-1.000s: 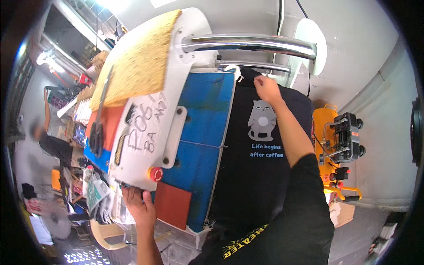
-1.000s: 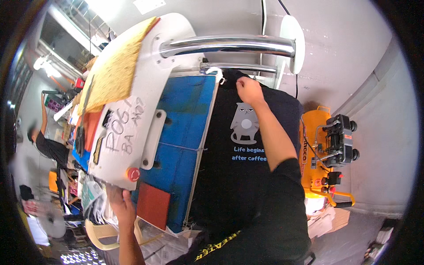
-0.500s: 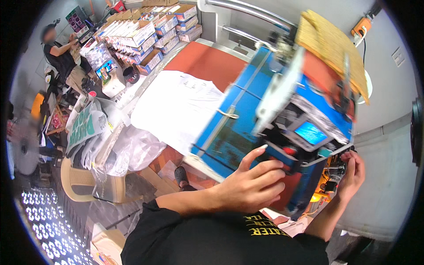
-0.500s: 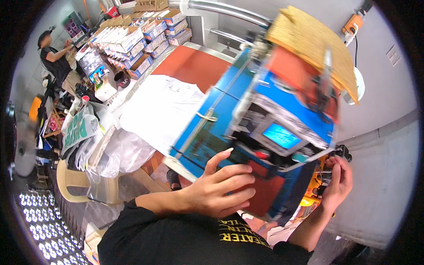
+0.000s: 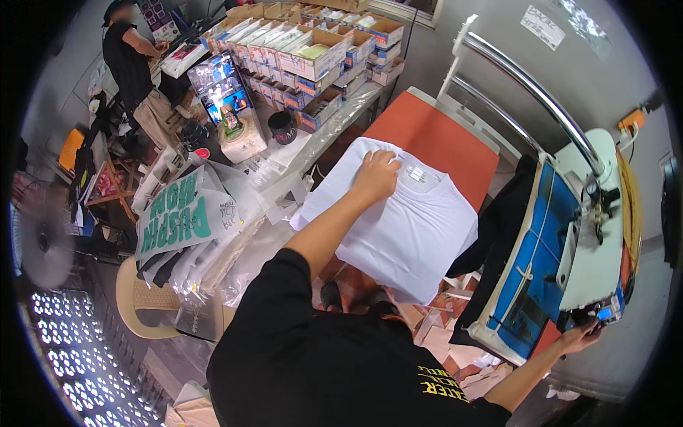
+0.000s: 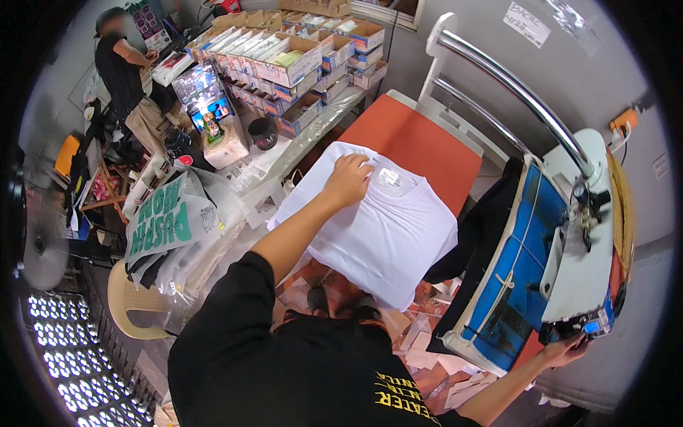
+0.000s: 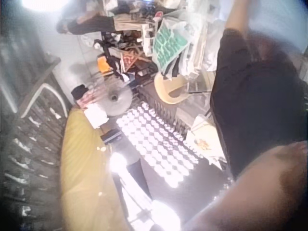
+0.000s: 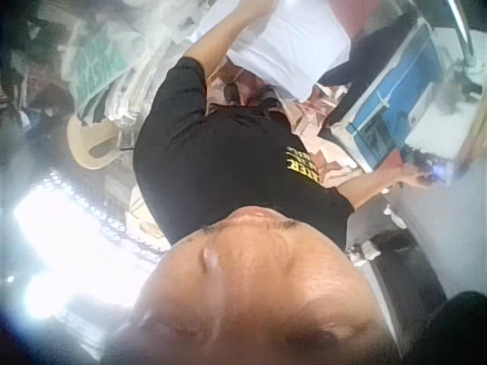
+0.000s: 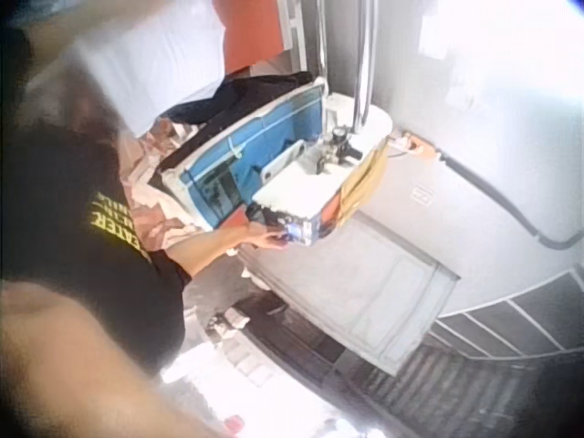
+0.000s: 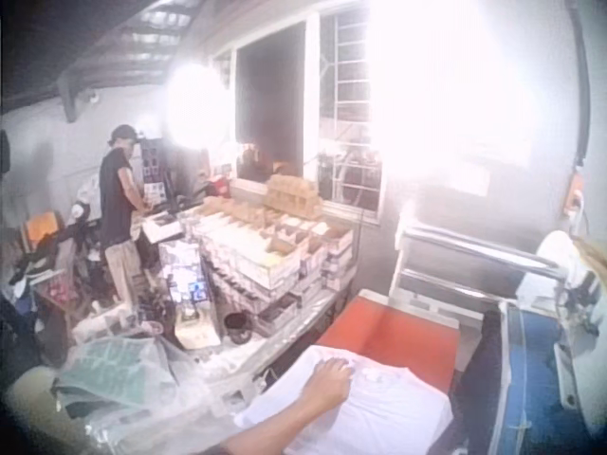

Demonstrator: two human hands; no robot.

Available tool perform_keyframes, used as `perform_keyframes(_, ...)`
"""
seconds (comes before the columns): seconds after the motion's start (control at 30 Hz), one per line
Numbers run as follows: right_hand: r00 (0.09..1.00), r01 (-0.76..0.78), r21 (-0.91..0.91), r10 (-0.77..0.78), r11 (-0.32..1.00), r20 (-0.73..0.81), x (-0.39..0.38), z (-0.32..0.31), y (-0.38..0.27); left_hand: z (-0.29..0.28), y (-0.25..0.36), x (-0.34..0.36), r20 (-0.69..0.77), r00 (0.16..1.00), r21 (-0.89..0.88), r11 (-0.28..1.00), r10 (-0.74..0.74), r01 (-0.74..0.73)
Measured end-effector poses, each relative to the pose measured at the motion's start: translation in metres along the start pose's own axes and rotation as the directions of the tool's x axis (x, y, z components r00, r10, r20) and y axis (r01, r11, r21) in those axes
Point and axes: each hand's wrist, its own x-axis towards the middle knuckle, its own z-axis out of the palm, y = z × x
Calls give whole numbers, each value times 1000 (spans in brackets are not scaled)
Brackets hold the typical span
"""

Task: The person places garments onto a heat press machine, trims printed transfer sheets with scissors, and aligns the transfers onto the shirts before operating the press.

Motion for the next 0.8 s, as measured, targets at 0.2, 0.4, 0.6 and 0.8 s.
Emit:
perform_keyframes(0.2,994,-107,3,107,994,-13,19,-13,26,24,-17,50,166,980,91,991,-110,96)
perform_keyframes(0.4,994,-97,47,99,994,-42,8,-6,3,4,-23,85,559,788,-145,905,-259,400)
perform_keyframes(0.6,995,-97,174,102,980,-17,10,-5,11,18,-29,76,425,903,-221,960,-66,174)
perform_keyframes(0.8,996,-80,165,71,983,58,-1,-21,-3,-46,53,144,423,906,-642,702,-11,308)
